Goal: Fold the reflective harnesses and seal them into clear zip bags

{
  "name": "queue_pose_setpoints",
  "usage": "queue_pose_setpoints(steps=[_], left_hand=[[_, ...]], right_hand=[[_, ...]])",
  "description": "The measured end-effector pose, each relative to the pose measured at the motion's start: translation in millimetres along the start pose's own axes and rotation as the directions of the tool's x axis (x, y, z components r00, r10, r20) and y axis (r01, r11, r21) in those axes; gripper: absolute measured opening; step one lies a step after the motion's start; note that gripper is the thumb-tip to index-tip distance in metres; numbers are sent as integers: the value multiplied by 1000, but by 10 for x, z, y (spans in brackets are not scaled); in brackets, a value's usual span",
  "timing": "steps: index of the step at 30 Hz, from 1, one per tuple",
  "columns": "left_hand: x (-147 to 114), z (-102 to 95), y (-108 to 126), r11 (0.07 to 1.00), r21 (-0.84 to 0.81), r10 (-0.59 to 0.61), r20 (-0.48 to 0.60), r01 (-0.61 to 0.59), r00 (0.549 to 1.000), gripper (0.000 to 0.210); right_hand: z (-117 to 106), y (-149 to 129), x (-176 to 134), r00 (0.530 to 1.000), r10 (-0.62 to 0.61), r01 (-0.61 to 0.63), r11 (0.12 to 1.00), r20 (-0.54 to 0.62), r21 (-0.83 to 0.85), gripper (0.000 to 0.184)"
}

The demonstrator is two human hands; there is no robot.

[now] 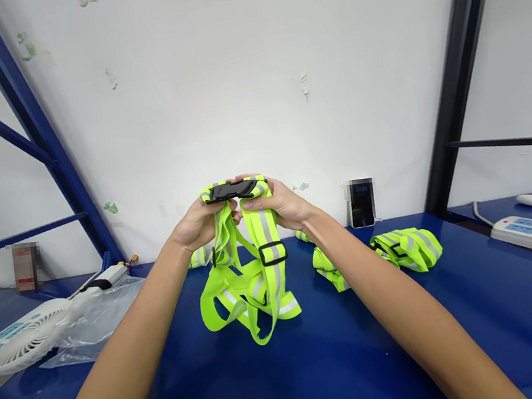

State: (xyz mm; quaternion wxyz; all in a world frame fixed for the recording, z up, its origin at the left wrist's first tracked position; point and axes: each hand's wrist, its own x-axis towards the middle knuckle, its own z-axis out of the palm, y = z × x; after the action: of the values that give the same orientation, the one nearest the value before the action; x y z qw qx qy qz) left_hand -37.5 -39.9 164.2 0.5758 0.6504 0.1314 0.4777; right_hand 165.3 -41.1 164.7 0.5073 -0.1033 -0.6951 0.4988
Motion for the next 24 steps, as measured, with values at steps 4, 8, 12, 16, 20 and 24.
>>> queue_pose_setpoints(steps=[4, 8, 12, 16, 20, 24], left_hand=[[-55, -1, 28, 999, 23, -27, 90, 25, 996, 38], [-74, 29, 77, 996, 89, -44, 136, 32, 990, 54], [-55, 70, 97, 992, 128, -31, 108, 17, 994, 48], [-7, 72, 48, 981, 194, -5, -9, 7, 1000, 27], [62, 35, -45, 971, 231, 100, -149, -63, 984, 24], [103, 24, -103, 932, 327, 240, -229, -158, 943, 20]], right_hand=[[-27, -54, -22, 993, 60, -58, 998, 101, -30, 58], [-67, -123, -56, 985, 112, -102, 992, 130, -77, 64], [-138, -144, -93, 973, 121, -105, 990, 196, -91, 69], [-197, -125, -131, 958, 177, -173, 984, 226, -40, 90], [-100, -97, -105, 986, 122, -118, 992, 115, -36, 81], [48, -60, -45, 1000, 28, -29, 990, -7, -141, 60]])
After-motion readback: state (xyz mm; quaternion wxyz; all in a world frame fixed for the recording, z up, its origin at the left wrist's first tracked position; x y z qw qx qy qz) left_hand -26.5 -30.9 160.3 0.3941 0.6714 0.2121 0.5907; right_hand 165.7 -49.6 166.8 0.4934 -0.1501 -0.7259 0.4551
